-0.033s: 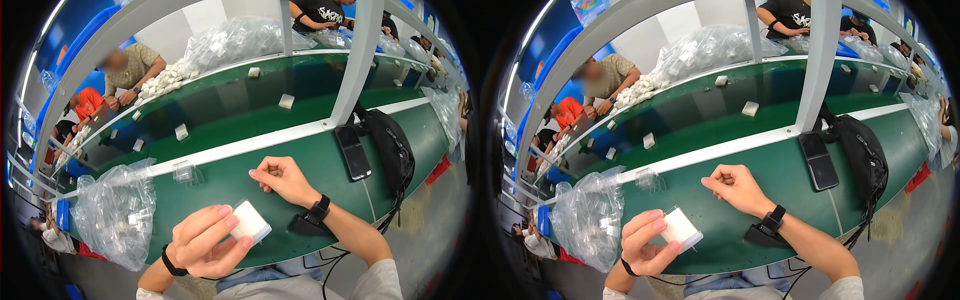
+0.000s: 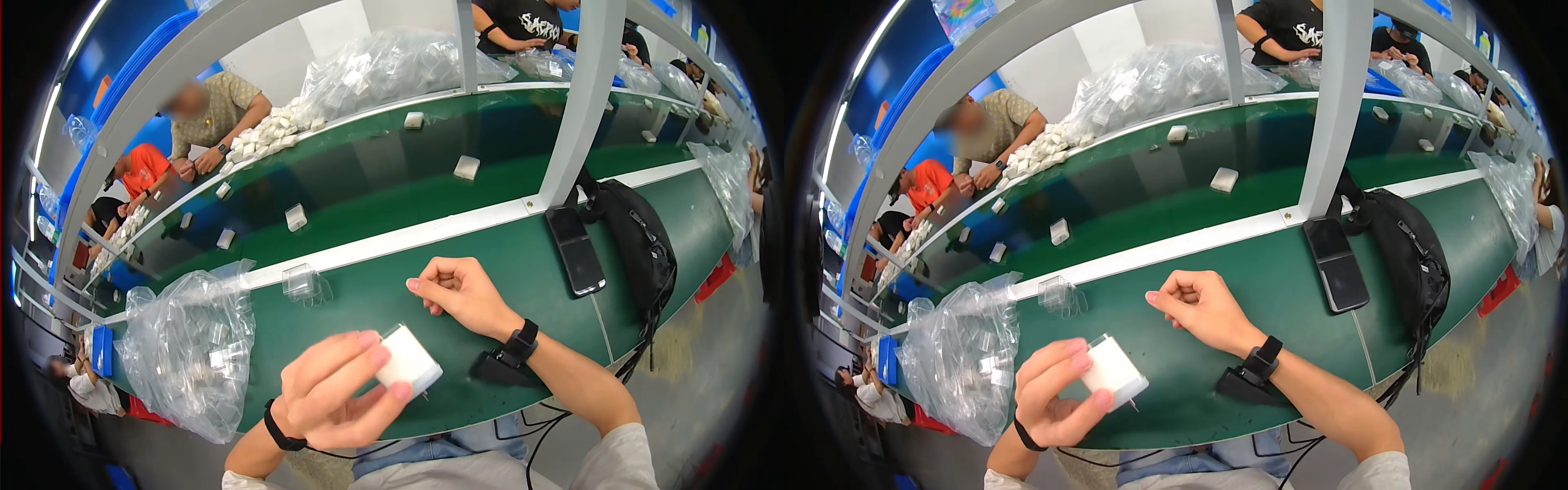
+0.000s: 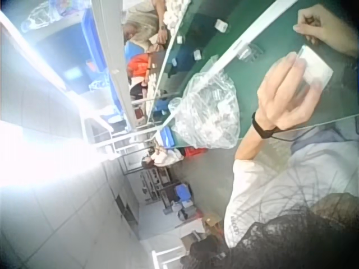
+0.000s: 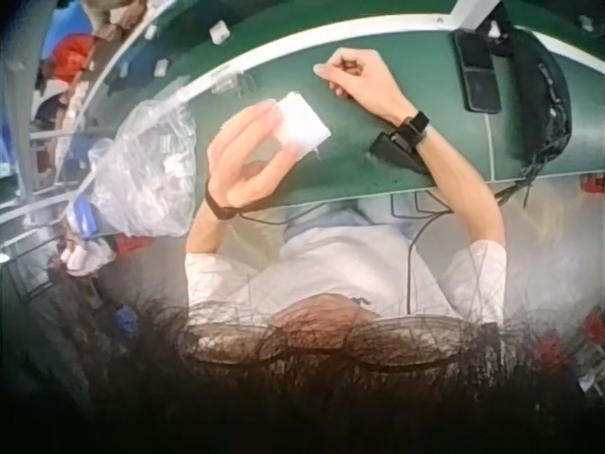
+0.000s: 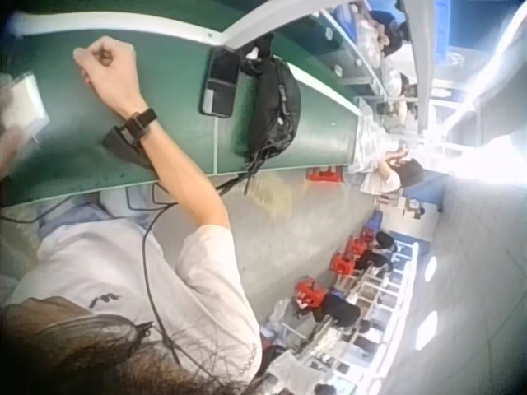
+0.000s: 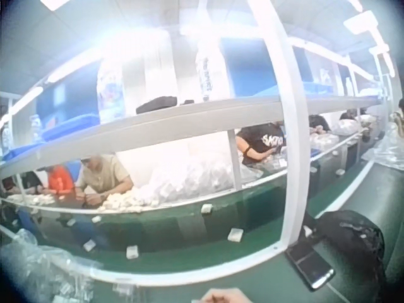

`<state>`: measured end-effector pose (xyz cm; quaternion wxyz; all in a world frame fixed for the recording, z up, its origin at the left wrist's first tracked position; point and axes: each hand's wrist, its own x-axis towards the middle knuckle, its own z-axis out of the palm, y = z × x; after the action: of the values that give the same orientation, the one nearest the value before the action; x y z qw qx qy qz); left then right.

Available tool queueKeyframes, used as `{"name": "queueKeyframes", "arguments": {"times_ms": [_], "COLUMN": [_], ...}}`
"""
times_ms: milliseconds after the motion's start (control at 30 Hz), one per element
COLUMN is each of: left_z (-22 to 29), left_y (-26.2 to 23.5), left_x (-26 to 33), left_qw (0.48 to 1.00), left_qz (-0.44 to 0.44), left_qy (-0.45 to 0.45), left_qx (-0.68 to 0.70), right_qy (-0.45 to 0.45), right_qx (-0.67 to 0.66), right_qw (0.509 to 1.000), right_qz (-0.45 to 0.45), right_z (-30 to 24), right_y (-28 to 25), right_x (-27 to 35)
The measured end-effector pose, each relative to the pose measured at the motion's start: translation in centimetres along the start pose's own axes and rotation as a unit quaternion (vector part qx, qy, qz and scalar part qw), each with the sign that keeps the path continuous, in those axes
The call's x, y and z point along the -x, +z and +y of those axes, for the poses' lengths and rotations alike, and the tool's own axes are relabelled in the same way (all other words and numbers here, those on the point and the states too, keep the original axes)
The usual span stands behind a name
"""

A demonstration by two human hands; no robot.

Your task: Assemble small electronic parts and place them into plastic containers on a production line.

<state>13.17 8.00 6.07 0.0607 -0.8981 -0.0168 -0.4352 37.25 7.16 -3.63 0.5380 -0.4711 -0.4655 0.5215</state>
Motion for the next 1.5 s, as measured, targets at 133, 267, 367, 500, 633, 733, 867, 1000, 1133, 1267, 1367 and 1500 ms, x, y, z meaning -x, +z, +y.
{"name": "queueKeyframes", "arguments": {"times_ms": [133,267,367,500,633,733,867,1000,1133,1267,1367,1500], "left_z": [-3.6,-11.0,-17.6,-23.9,-29.2,-27.5,-24.5,-17.1,-9.0,-3.6,-1.8,-1.2], "left_y": [1.4,5.3,8.3,10.5,10.7,10.4,7.8,4.4,2.1,2.3,3.2,6.0], "left_x": [-1.2,-2.3,-2.1,-0.9,3.1,-0.1,-3.7,-8.3,-9.5,-6.0,-3.4,-0.3], "left_qw": [0.977,0.876,0.864,0.821,0.847,0.827,0.863,0.866,0.86,0.831,0.831,0.758], "left_qz": [-0.114,-0.2,-0.288,-0.341,-0.312,-0.327,-0.336,-0.312,-0.299,-0.335,-0.355,-0.339], "left_qy": [-0.159,-0.388,-0.389,-0.44,-0.423,-0.436,-0.375,-0.37,-0.351,-0.369,-0.379,-0.43], "left_qx": [0.083,0.208,0.135,0.127,-0.077,-0.135,-0.028,0.129,0.22,0.248,0.201,0.355], "right_qy": [0.002,0.009,0.012,0.017,0.007,0.007,-0.003,-0.008,-0.029,-0.08,-0.099,-0.128], "right_qx": [-0.006,0.014,0.022,0.018,0.034,0.035,0.043,0.036,0.012,-0.002,0.016,0.058], "right_qw": [1.0,1.0,0.999,1.0,0.999,0.999,0.999,0.999,0.998,0.993,0.99,0.987], "right_qz": [-0.002,0.017,0.027,0.004,-0.013,0.006,0.003,0.007,0.053,0.086,0.099,0.081], "right_z": [0.7,0.7,1.2,1.4,1.2,1.5,1.1,1.0,1.2,-0.3,-2.6,-5.8], "right_y": [-0.4,-0.7,-1.0,-0.9,-0.1,-0.8,-0.8,-0.7,-1.0,-0.9,0.2,1.4], "right_x": [-0.5,-0.4,-0.4,-0.4,-0.7,-0.5,-0.4,-0.4,-0.7,-0.5,-0.1,-0.1]}}
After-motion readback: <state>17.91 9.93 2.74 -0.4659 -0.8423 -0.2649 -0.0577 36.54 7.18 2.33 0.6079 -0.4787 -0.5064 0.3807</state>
